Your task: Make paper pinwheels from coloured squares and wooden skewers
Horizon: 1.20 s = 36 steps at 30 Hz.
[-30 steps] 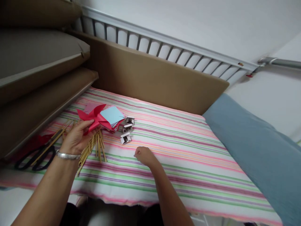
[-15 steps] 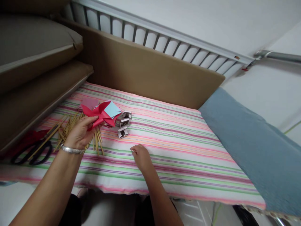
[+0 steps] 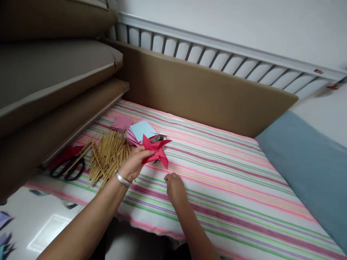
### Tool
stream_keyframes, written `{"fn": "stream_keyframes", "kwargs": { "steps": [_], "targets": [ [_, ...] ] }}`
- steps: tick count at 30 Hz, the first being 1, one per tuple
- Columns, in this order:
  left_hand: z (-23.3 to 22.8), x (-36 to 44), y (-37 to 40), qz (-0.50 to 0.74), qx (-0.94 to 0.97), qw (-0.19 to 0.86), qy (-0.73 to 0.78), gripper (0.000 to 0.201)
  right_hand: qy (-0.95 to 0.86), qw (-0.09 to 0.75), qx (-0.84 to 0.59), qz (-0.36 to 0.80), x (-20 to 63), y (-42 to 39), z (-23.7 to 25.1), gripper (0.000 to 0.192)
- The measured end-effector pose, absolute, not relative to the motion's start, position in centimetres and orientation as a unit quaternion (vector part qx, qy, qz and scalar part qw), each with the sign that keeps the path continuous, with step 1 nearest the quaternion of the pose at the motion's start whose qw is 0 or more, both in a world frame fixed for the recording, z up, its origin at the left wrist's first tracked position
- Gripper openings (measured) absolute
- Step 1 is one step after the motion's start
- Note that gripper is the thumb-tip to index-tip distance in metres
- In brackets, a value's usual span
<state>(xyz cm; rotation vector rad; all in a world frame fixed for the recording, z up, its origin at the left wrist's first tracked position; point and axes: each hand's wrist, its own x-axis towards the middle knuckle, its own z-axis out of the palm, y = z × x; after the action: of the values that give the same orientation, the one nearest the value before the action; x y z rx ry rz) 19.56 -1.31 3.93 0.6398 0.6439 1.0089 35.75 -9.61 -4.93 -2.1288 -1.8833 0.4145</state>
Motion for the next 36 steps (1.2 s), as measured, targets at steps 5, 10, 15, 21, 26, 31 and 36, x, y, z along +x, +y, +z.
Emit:
{"fn": "stream_keyframes", "kwargs": {
  "steps": [5,10,15,21,26,31,36],
  "targets": [
    [3.3,20.4,-1.7,0.438,0.324,0.786,0.292,0.016,-0.639,0.156,-0.713,0.242,37.4,-8.0,-4.2,0.018],
    [3.6,19.6,-1.0,0.441,0.326,0.781,0.297,0.015,-0.636,0.182,-0.701,0.267,39.2,-7.4,-3.7,0.02],
    [3.5,19.4,-0.7,0.45,0.322,0.775,0.304,0.015,-0.61,0.226,-0.726,0.222,39.5,-8.7,-4.0,0.023],
    [3.0,19.5,-0.8,0.438,0.315,0.778,0.322,0.014,-0.61,0.248,-0.735,0.165,38.2,-10.3,-4.9,0.019],
    [2.9,19.7,-0.7,0.424,0.31,0.778,0.343,0.016,-0.628,0.234,-0.731,0.129,37.3,-10.2,-5.3,0.021],
    [2.5,19.8,-0.6,0.417,0.321,0.777,0.347,0.019,-0.626,0.22,-0.733,0.147,38.1,-9.2,-5.3,0.021],
    [2.3,19.8,-0.4,0.417,0.324,0.775,0.348,0.019,-0.627,0.209,-0.721,0.206,39.7,-7.8,-4.5,0.019]
  ]
}}
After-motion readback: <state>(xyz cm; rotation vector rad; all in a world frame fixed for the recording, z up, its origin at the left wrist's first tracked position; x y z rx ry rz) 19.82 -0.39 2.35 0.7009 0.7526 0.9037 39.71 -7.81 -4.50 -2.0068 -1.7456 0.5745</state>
